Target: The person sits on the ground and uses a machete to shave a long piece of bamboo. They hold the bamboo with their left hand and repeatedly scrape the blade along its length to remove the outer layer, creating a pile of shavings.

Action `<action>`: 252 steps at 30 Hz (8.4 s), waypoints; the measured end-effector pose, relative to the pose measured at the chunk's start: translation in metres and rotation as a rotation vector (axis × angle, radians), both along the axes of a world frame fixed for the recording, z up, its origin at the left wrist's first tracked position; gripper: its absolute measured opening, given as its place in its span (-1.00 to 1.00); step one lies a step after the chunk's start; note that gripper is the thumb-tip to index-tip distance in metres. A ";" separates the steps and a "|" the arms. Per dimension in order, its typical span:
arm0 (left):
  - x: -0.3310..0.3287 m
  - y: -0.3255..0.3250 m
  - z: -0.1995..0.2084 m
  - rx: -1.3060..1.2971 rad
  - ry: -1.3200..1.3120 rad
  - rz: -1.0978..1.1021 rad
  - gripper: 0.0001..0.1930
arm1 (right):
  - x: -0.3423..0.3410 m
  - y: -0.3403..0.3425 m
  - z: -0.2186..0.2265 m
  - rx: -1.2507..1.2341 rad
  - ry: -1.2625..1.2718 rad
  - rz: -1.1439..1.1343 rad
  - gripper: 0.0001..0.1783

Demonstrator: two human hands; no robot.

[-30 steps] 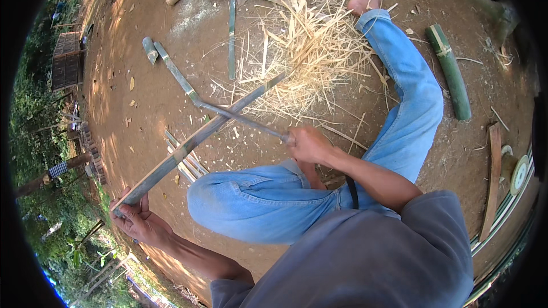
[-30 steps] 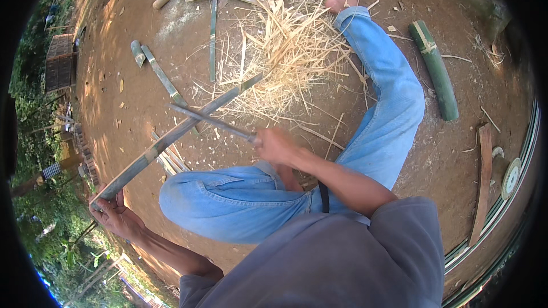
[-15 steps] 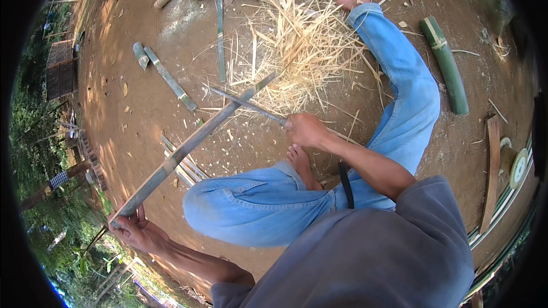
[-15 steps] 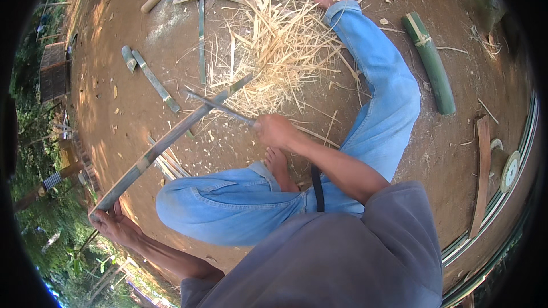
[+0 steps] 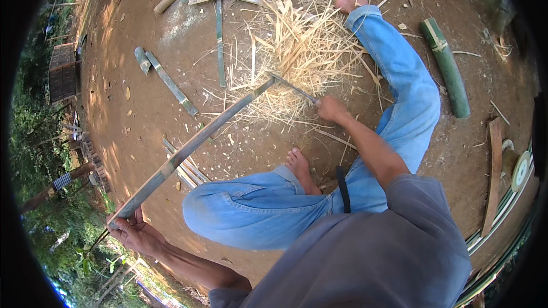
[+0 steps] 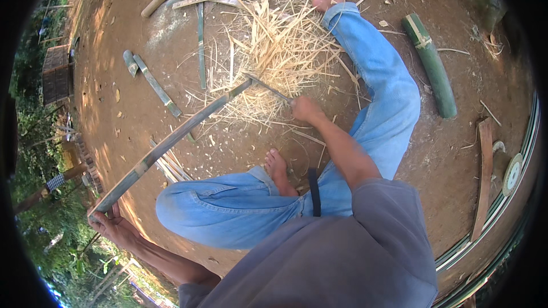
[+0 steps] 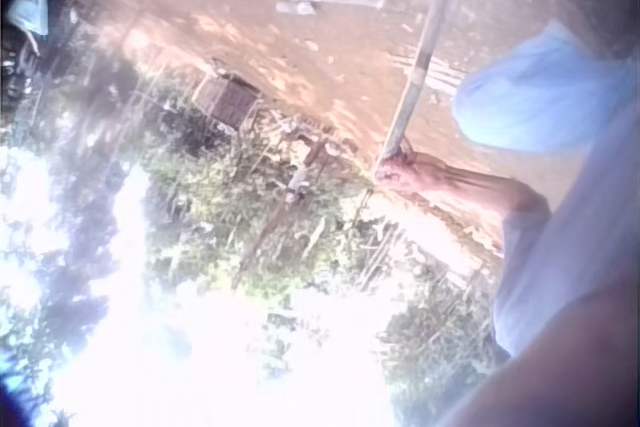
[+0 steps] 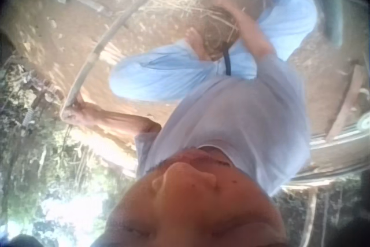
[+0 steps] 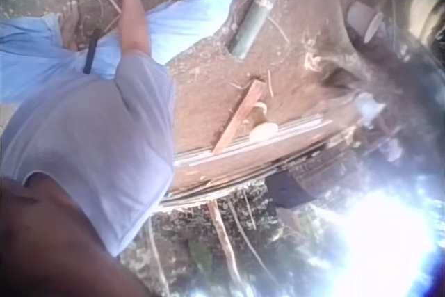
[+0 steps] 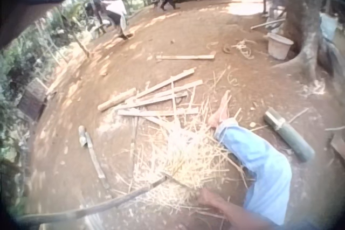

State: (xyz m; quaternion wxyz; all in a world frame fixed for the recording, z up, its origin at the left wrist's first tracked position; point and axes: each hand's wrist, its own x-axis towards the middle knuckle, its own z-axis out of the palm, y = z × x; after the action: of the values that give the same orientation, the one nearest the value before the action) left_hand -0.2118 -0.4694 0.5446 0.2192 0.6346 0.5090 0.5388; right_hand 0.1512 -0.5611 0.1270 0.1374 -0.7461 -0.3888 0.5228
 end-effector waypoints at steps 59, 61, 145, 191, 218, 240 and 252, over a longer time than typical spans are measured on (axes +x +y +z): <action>0.059 -0.036 -0.018 0.154 -0.350 -0.429 -0.58 | -0.064 -0.044 0.101 0.114 0.252 -0.118 -0.70; 0.065 -0.047 -0.025 0.214 -0.345 -0.448 -0.56 | -0.085 -0.051 0.154 0.256 0.315 -0.030 -0.71; 0.120 -0.083 -0.017 0.219 -0.816 -0.011 -0.52 | -0.101 -0.074 0.214 0.327 0.260 0.051 -0.67; 0.110 -0.134 -0.027 0.350 -0.746 0.111 -0.74 | -0.099 -0.092 0.275 0.582 0.164 0.332 -0.61; 0.125 -0.137 -0.037 0.503 -0.598 0.155 -0.75 | -0.077 -0.097 0.254 0.374 0.213 0.214 -0.49; 0.108 -0.141 -0.040 0.401 -0.552 -0.155 -0.81 | -0.081 -0.098 0.218 0.451 0.222 0.229 -0.65; 0.103 -0.130 -0.036 0.418 -0.583 -0.130 -0.81 | -0.080 -0.086 0.199 0.388 0.223 0.261 -0.73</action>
State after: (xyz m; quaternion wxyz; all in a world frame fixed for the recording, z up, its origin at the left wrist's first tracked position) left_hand -0.1088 -0.5998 0.5082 0.2546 0.5163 0.2625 0.7744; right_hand 0.0710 -0.6467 0.3259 0.2515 -0.5872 -0.5571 0.5306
